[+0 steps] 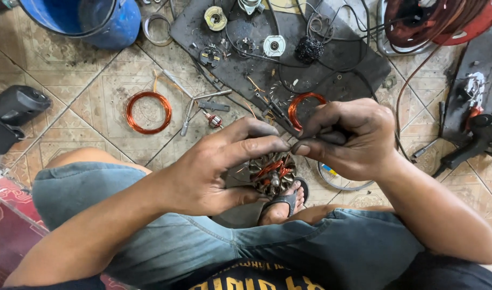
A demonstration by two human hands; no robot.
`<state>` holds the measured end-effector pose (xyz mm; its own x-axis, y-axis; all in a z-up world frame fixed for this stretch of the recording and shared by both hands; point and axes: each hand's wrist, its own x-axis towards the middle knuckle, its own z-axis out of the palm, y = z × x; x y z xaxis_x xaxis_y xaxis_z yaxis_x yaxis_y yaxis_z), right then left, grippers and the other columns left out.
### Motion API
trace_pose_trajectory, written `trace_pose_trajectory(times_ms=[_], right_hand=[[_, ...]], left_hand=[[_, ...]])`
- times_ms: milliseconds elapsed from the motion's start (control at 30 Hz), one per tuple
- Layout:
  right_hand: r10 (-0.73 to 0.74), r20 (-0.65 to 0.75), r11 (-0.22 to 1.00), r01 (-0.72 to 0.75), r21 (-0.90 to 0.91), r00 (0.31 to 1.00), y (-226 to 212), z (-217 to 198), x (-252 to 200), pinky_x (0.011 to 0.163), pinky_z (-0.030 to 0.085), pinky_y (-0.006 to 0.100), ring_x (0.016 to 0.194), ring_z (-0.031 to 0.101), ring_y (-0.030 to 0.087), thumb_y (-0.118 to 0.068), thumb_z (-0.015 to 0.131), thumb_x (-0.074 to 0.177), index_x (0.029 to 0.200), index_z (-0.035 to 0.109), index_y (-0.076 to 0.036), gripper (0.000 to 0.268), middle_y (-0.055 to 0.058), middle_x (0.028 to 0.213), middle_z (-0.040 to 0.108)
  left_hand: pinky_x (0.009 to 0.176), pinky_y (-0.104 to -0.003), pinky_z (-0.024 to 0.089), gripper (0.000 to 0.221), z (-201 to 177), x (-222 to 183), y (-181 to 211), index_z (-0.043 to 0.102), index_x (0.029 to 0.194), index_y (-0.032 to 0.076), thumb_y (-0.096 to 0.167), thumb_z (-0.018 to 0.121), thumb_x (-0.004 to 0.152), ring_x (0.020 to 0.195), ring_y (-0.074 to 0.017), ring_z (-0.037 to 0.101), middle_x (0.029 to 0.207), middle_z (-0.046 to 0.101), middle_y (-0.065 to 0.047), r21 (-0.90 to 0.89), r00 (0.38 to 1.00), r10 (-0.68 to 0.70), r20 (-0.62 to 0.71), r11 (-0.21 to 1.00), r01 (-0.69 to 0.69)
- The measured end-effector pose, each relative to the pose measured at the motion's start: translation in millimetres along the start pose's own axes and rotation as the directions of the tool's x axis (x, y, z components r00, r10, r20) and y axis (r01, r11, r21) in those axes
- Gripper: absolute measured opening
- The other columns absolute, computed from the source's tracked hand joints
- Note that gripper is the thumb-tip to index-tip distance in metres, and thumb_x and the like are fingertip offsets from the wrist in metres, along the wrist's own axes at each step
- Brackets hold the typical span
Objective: Winding copper wire onto a motor armature for repair or assembly
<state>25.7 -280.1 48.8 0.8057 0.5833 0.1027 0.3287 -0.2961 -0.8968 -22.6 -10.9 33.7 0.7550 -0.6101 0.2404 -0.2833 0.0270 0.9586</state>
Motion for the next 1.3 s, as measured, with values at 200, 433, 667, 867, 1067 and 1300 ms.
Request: trace_pose_trajectory(times_ms=[200, 433, 667, 867, 1067, 1300], right_hand=[[0.125, 0.043, 0.979, -0.13, 0.154, 0.991, 8, 8, 0, 0.045, 0.028, 0.019, 0.049, 0.036, 0.003, -0.011, 0.082, 0.082, 0.083, 0.066, -0.003, 0.018, -0.005, 0.063, 0.056], [0.269, 0.134, 0.82, -0.3, 0.487, 0.954, 31, 19, -3, 0.055, 0.037, 0.014, 0.063, 0.047, 0.0, -0.01, 0.078, 0.088, 0.098, 0.064, -0.003, 0.018, -0.002, 0.081, 0.063], [0.28, 0.17, 0.664, -0.319, 0.676, 0.945, 32, 24, 1, 0.052, 0.035, 0.015, 0.061, 0.047, 0.001, -0.007, 0.075, 0.091, 0.102, 0.063, -0.002, 0.017, -0.002, 0.079, 0.06], [0.264, 0.22, 0.589, -0.338, 0.734, 0.939, 34, 29, 3, 0.049, 0.033, 0.016, 0.058, 0.045, 0.0, -0.004, 0.073, 0.092, 0.103, 0.06, -0.001, 0.017, -0.003, 0.074, 0.058], [0.254, 0.286, 0.512, -0.379, 0.771, 0.924, 37, 31, 2, 0.05, 0.036, 0.016, 0.06, 0.049, 0.002, -0.004, 0.073, 0.093, 0.105, 0.058, -0.001, 0.02, -0.001, 0.077, 0.059], [0.18, 0.289, 0.458, -0.34, 0.821, 0.94, 41, 37, 1, 0.047, 0.031, 0.017, 0.056, 0.045, 0.002, -0.007, 0.071, 0.096, 0.108, 0.058, 0.0, 0.018, -0.002, 0.074, 0.057]], left_hand=[[0.106, -0.042, 0.057, 0.072, 0, -2, 2, 0.053, 0.141, 0.006, 0.007, 0.083, 0.075, 0.123, -0.0333, 0.066, 0.139, 0.058, -0.017, 0.07, 0.999, 0.014, -0.037, 0.997, -0.011], [0.105, -0.042, 0.056, 0.069, 0, -2, 4, 0.052, 0.142, 0.007, 0.003, 0.083, 0.08, 0.123, -0.0325, 0.064, 0.139, 0.056, -0.017, 0.069, 0.997, 0.029, -0.066, 0.997, -0.024], [0.105, -0.042, 0.057, 0.062, -1, -1, 5, 0.053, 0.141, 0.005, 0.01, 0.08, 0.086, 0.12, -0.0327, 0.065, 0.138, 0.056, -0.019, 0.089, 0.993, 0.08, -0.091, 0.993, -0.072], [0.11, -0.044, 0.057, 0.067, -1, -3, 4, 0.051, 0.142, 0.005, 0.004, 0.082, 0.083, 0.125, -0.0346, 0.064, 0.141, 0.054, -0.02, 0.117, 0.99, 0.102, -0.092, 0.989, -0.091], [0.111, -0.044, 0.055, 0.07, 1, -5, 4, 0.051, 0.144, 0.005, 0.002, 0.083, 0.081, 0.129, -0.0365, 0.063, 0.143, 0.054, -0.02, 0.169, 0.989, 0.124, -0.08, 0.98, -0.109], [0.112, -0.043, 0.057, 0.072, 2, -5, 5, 0.051, 0.145, 0.008, 0.004, 0.085, 0.082, 0.13, -0.0336, 0.064, 0.144, 0.054, -0.017, 0.214, 0.989, 0.117, -0.09, 0.972, -0.096]])
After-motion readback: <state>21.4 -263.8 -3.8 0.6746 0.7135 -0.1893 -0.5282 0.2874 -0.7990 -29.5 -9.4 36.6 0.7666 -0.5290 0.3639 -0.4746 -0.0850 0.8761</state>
